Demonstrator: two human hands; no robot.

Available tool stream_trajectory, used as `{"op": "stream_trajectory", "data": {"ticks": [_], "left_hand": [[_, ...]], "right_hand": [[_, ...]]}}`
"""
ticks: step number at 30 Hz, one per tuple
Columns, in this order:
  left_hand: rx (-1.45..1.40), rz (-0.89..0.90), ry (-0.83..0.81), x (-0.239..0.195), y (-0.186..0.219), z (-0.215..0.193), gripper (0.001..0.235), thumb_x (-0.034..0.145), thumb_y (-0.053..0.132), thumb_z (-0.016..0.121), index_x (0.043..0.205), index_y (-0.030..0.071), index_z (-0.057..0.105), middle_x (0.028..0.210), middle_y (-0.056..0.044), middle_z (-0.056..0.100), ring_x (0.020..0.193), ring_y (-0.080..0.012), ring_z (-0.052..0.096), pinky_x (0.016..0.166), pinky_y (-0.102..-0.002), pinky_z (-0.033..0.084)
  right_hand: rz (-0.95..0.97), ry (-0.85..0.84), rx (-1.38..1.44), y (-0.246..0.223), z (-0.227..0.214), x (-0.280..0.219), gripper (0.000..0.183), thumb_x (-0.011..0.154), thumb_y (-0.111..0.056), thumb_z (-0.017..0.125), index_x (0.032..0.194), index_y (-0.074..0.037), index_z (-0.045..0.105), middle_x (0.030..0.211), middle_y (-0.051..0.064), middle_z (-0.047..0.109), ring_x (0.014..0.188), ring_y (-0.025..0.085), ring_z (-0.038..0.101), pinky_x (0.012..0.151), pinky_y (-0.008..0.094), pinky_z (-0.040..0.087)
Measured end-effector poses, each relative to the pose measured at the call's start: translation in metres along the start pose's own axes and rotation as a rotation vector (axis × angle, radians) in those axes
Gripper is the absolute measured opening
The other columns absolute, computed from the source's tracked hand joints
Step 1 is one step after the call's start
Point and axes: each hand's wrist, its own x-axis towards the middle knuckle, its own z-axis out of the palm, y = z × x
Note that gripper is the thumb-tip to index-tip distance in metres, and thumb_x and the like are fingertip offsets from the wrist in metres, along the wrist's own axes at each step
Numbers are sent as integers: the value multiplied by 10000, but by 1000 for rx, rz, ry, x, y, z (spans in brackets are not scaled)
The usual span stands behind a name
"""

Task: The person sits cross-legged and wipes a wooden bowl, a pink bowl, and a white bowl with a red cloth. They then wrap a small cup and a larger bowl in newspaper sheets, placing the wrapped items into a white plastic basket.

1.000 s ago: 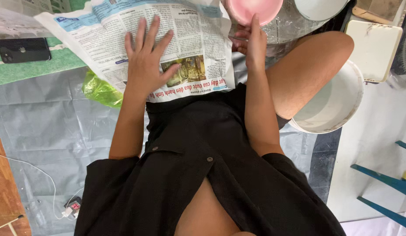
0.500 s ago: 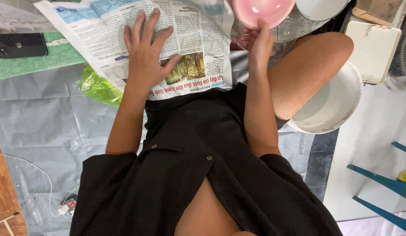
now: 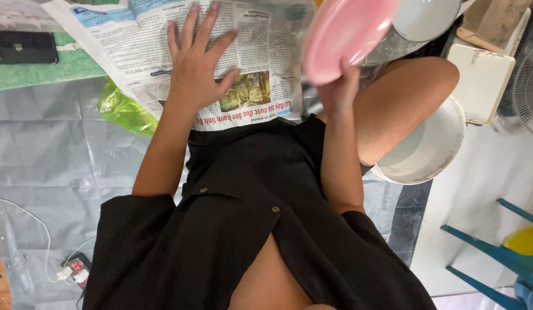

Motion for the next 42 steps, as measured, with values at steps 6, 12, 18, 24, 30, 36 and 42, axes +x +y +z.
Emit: {"op": "stream_trajectory", "data": {"ticks": [6, 12, 18, 24, 30, 36, 42], "left_hand": [[-147, -69, -55, 20, -12, -24, 274, 1078, 130, 640, 1338, 137, 726, 1500, -70, 575, 1316, -342, 496, 1058, -512, 386], [-556, 5, 12, 33, -43, -36, 289, 1173, 127, 436, 1334, 25, 653, 1316, -103, 697, 1222, -291, 625, 1073, -443, 461], [-1023, -136, 36, 24, -58, -32, 430, 1157, 261, 330, 1290, -8, 637, 1214, -111, 708, 1114, -207, 700, 1012, -366, 565], [-977, -134, 98, 4, -68, -19, 315, 1176, 237, 559, 1314, -27, 662, 1219, -119, 732, 1114, -188, 705, 1006, -350, 581], [-703, -197, 567, -44, -108, 8, 208, 1080, 123, 614, 1224, 2, 702, 1122, -92, 720, 964, -191, 673, 862, -354, 582], [-435, -290, 848, -104, -126, 13, 610, 1106, 87, 748, 1489, -39, 290, 1491, -181, 429, 1395, -244, 425, 1171, -360, 332], [-637, -611, 590, -111, -106, -24, 142, 1113, 89, 734, 1170, -41, 733, 1104, -86, 769, 995, -137, 674, 916, -314, 554]], "right_hand": [[232, -186, -491, 39, 30, -16, 508, 1043, -296, 545, 1354, 104, 565, 1203, 120, 703, 1102, 208, 658, 983, 342, 526], [205, -276, -853, 40, 72, 0, 427, 1068, -313, 545, 1279, 41, 657, 1151, 87, 711, 1049, 137, 644, 948, 314, 512], [355, -423, -1098, 38, 127, 13, 451, 1052, -383, 514, 1169, 19, 683, 864, 69, 687, 684, 158, 595, 634, 357, 492], [110, -640, -1190, 43, 137, 16, 456, 1115, -401, 524, 1154, 21, 691, 885, 52, 727, 790, 120, 685, 729, 295, 567], [319, -496, -1217, 46, 129, 18, 466, 1038, -411, 508, 1165, 3, 680, 854, 79, 708, 731, 173, 669, 676, 339, 557], [114, -668, -1072, 58, 120, 24, 463, 1116, -390, 523, 1212, 35, 679, 1025, 86, 757, 947, 159, 713, 866, 321, 569], [187, -614, -1198, 58, 134, 23, 474, 1041, -424, 562, 1161, 11, 706, 907, 74, 740, 800, 142, 694, 745, 311, 568]]}}
